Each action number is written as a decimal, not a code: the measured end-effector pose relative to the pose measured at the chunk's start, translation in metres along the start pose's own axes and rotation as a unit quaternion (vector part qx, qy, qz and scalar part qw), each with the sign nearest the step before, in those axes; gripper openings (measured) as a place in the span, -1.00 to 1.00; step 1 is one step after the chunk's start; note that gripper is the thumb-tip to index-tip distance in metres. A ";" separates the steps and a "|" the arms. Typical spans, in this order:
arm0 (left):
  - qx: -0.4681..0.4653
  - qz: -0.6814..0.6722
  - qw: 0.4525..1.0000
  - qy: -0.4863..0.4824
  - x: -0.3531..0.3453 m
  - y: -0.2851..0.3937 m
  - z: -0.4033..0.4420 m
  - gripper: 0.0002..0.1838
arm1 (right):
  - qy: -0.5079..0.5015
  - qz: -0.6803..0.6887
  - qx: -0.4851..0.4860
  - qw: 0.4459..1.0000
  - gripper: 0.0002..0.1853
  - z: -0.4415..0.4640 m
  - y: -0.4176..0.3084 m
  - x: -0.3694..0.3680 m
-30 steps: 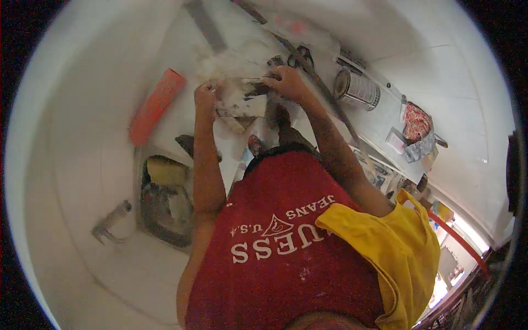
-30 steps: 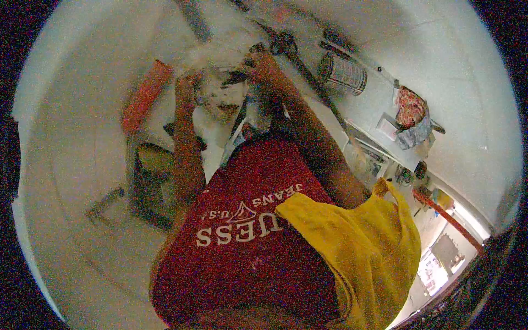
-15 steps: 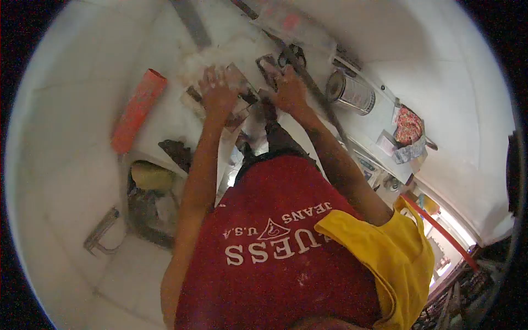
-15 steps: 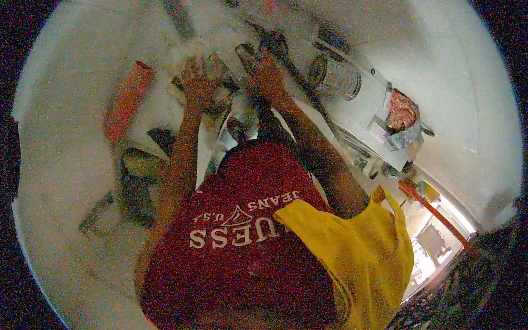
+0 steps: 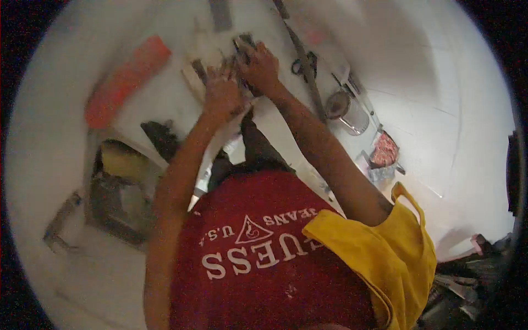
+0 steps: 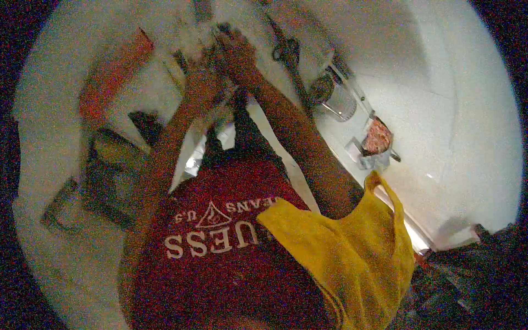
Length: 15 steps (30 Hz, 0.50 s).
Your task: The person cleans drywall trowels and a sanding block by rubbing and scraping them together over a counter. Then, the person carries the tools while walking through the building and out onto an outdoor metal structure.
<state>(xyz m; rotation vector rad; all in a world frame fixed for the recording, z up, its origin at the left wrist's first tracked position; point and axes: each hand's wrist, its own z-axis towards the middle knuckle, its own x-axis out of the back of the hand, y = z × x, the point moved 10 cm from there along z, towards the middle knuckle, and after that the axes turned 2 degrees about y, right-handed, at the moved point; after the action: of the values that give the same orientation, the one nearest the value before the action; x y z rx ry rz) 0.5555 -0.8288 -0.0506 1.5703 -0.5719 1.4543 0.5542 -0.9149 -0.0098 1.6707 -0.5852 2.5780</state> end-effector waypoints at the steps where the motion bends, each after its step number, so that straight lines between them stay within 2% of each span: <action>1: 0.005 0.001 1.000 -0.025 0.028 0.004 0.004 -0.06 | -0.014 0.013 -0.006 1.000 -0.52 0.016 -0.006 0.006; 2: 0.014 -0.005 1.000 -0.026 0.020 -0.001 0.003 -0.07 | -0.027 0.029 -0.013 0.999 -0.55 0.020 -0.010 0.005; 3: 0.024 -0.011 0.999 -0.027 0.014 -0.005 0.001 -0.08 | 0.019 0.016 0.017 1.000 -0.57 0.003 -0.008 0.007; 4: 0.033 -0.016 0.999 -0.028 0.007 -0.010 0.000 -0.10 | -0.031 0.023 0.002 0.999 -0.57 -0.024 -0.001 0.002; 6: 0.027 -0.030 0.998 0.058 0.012 -0.013 0.003 -0.12 | -0.125 0.025 -0.033 0.991 -0.57 -0.077 0.004 0.013; 7: 0.026 -0.032 0.996 0.084 0.014 -0.014 0.006 -0.14 | -0.116 0.028 -0.022 0.993 -0.57 -0.071 0.004 0.017; 10: 0.028 0.015 0.999 0.030 0.005 -0.012 0.000 -0.17 | -0.077 0.046 0.003 0.996 -0.56 -0.059 -0.006 0.020; 12: 0.034 0.040 0.999 0.000 0.009 -0.011 0.004 -0.16 | -0.036 0.051 0.048 0.997 -0.54 -0.016 -0.009 -0.001; 15: 0.044 0.001 0.998 -0.052 0.008 -0.014 0.002 -0.12 | -0.028 0.007 0.018 0.999 -0.52 0.001 -0.008 -0.015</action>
<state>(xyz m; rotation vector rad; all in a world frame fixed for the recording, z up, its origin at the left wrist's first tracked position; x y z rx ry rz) 0.5697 -0.8219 -0.0471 1.7230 -0.5756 1.4232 0.5635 -0.9055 -0.0204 1.7619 -0.5579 2.5753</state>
